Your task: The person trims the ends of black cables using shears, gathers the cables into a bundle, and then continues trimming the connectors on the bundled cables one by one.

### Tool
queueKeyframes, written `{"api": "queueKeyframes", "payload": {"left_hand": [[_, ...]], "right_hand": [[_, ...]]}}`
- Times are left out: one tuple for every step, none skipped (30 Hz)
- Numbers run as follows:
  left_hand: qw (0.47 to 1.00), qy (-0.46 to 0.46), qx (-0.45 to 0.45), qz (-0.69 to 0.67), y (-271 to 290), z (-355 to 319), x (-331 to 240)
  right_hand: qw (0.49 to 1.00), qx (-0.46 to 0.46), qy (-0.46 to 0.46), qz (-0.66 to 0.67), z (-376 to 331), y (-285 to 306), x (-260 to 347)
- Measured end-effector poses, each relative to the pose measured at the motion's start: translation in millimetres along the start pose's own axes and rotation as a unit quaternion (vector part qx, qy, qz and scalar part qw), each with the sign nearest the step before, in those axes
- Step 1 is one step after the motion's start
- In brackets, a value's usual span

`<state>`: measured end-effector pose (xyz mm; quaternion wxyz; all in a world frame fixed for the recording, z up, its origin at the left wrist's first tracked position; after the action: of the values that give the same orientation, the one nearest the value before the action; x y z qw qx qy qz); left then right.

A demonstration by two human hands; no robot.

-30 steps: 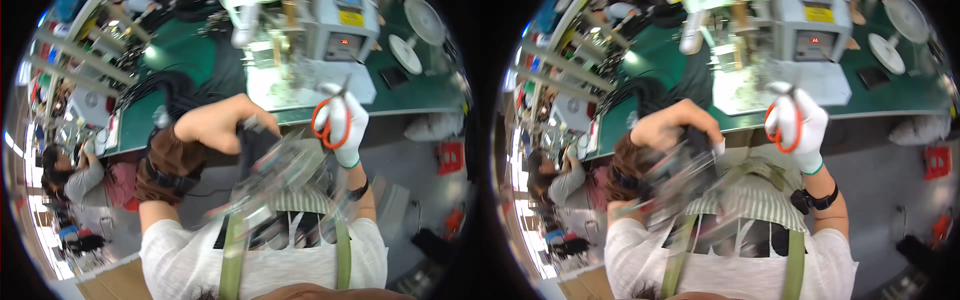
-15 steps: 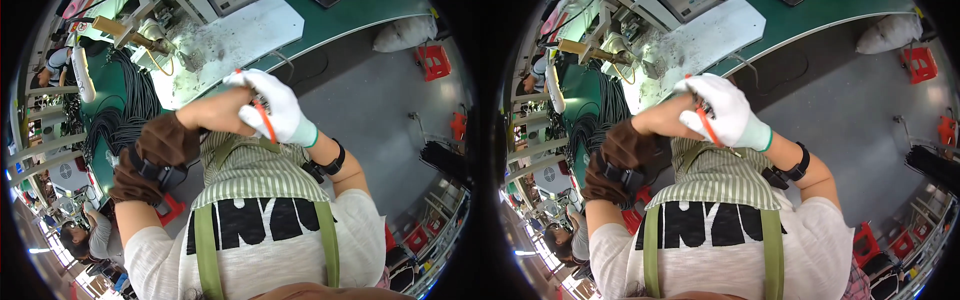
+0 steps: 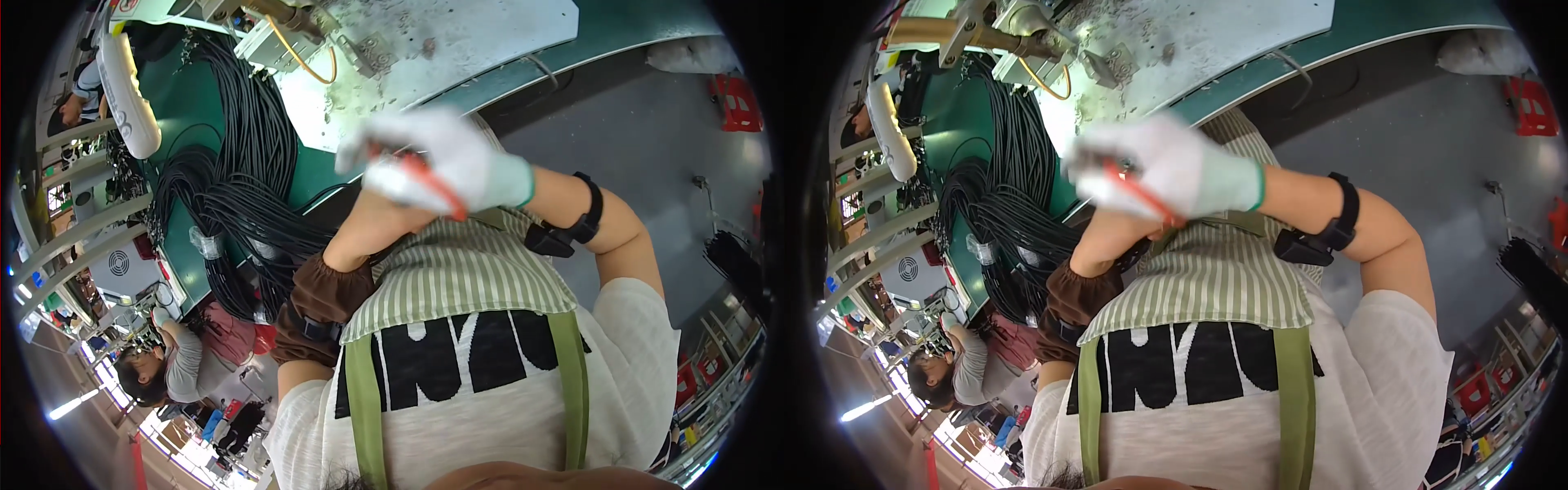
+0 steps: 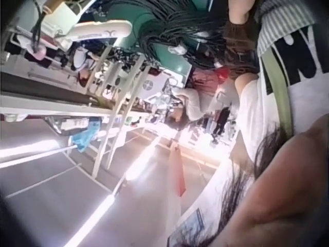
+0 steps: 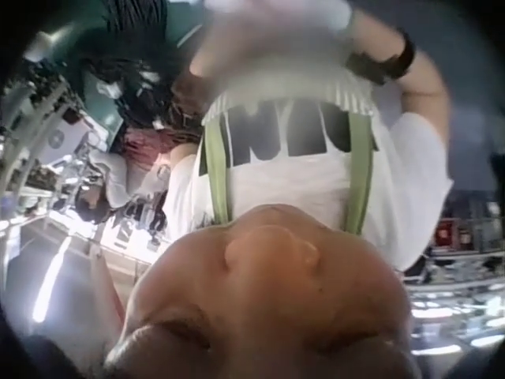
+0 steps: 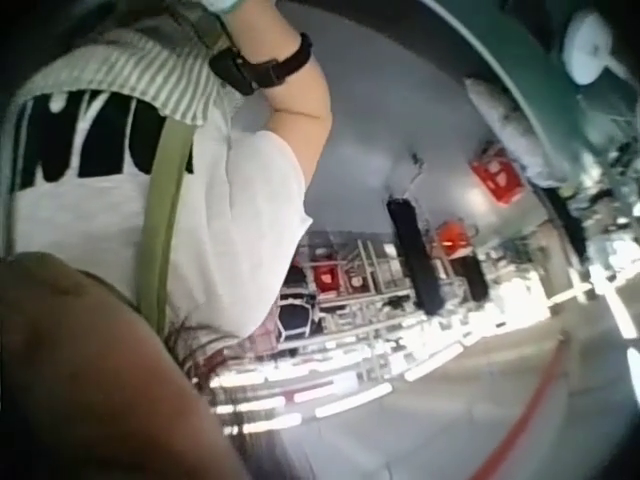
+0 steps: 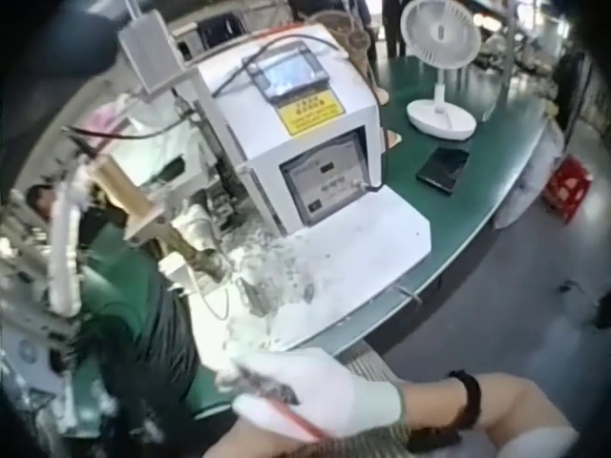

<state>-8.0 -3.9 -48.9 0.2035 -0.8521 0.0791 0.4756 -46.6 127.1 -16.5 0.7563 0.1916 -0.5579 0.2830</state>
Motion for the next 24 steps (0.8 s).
{"api": "queueKeyframes", "payload": {"left_hand": [[0.997, 0.024, 0.028, 0.073, 3, 5, -9], [0.987, 0.047, 0.057, 0.146, 4, 8, -13], [0.988, 0.047, 0.052, 0.139, 7, 9, -14], [0.987, 0.036, 0.026, 0.157, 12, 9, -16], [0.984, 0.024, 0.002, 0.176, 14, 12, -19], [0.981, 0.014, -0.019, 0.195, 15, 13, -19], [0.981, 0.015, -0.02, 0.19, 15, 16, -16], [0.976, -0.03, -0.01, 0.215, 12, 20, -17], [0.968, -0.075, 0.0, 0.24, 8, 22, -17], [0.957, -0.12, 0.01, 0.265, 4, 23, -19], [0.957, -0.12, 0.01, 0.263, 3, 22, -20], [0.976, -0.092, 0.029, 0.194, 3, 21, -23], [0.989, -0.062, 0.049, 0.128, 4, 19, -28], [0.995, -0.031, 0.068, 0.061, 3, 18, -29], [0.995, -0.029, 0.069, 0.063, 1, 18, -29], [0.995, -0.049, 0.056, 0.065, 0, 16, -32], [0.994, -0.069, 0.043, 0.068, -1, 15, -34], [0.993, -0.09, 0.029, 0.07, -2, 14, -35], [0.993, -0.089, 0.029, 0.072, -4, 13, -34], [0.985, -0.123, 0.017, 0.12, -7, 13, -36], [0.974, -0.156, 0.006, 0.167, -9, 12, -37], [0.959, -0.189, -0.005, 0.213, -12, 10, -39], [0.958, -0.188, -0.002, 0.216, -14, 8, -40], [0.968, -0.165, -0.008, 0.19, -15, 4, -40]], "right_hand": [[0.985, -0.11, 0.04, -0.129, -1, 19, 5], [0.939, -0.215, 0.08, -0.255, -7, 39, 19], [0.942, -0.208, 0.078, -0.253, -14, 43, 27], [0.966, -0.197, -0.011, -0.165, -24, 44, 30], [0.975, -0.185, -0.1, -0.078, -30, 44, 27], [0.975, -0.181, -0.104, -0.079, -31, 40, 27], [0.967, -0.144, -0.126, -0.169, -31, 35, 27], [0.949, -0.106, -0.147, -0.257, -32, 30, 27], [0.922, -0.067, -0.166, -0.343, -33, 26, 25], [0.921, -0.065, -0.169, -0.344, -36, 27, 22], [0.941, -0.078, -0.183, -0.274, -38, 30, 15], [0.955, -0.09, -0.196, -0.202, -41, 33, 8], [0.964, -0.106, -0.207, -0.128, -43, 34, 3], [0.964, -0.109, -0.207, -0.126, -43, 34, 4], [0.963, -0.114, -0.234, -0.072, -43, 32, 3], [0.958, -0.119, -0.259, -0.017, -42, 30, 3], [0.951, -0.123, -0.282, 0.038, -43, 29, 1], [0.951, -0.124, -0.281, 0.04, -44, 31, 2], [0.944, -0.12, -0.291, 0.093, -46, 32, 1], [0.935, -0.116, -0.301, 0.146, -48, 33, -1], [0.924, -0.111, -0.309, 0.198, -50, 32, -2], [0.923, -0.113, -0.307, 0.2, -51, 29, -3], [0.932, -0.125, -0.271, 0.203, -51, 26, -2], [0.94, -0.138, -0.235, 0.206, -51, 23, 0]]}}
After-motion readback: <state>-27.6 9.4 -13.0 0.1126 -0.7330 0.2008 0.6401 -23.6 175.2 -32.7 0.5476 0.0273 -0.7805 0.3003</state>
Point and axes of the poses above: each hand's wrist, its own z-axis towards the middle knuckle, its own y-axis out of the back of the hand, x = y × z, the point moved 4 cm from there along z, towards the middle knuckle, and after that the axes turned 8 degrees about x, right-handed, at the moved point
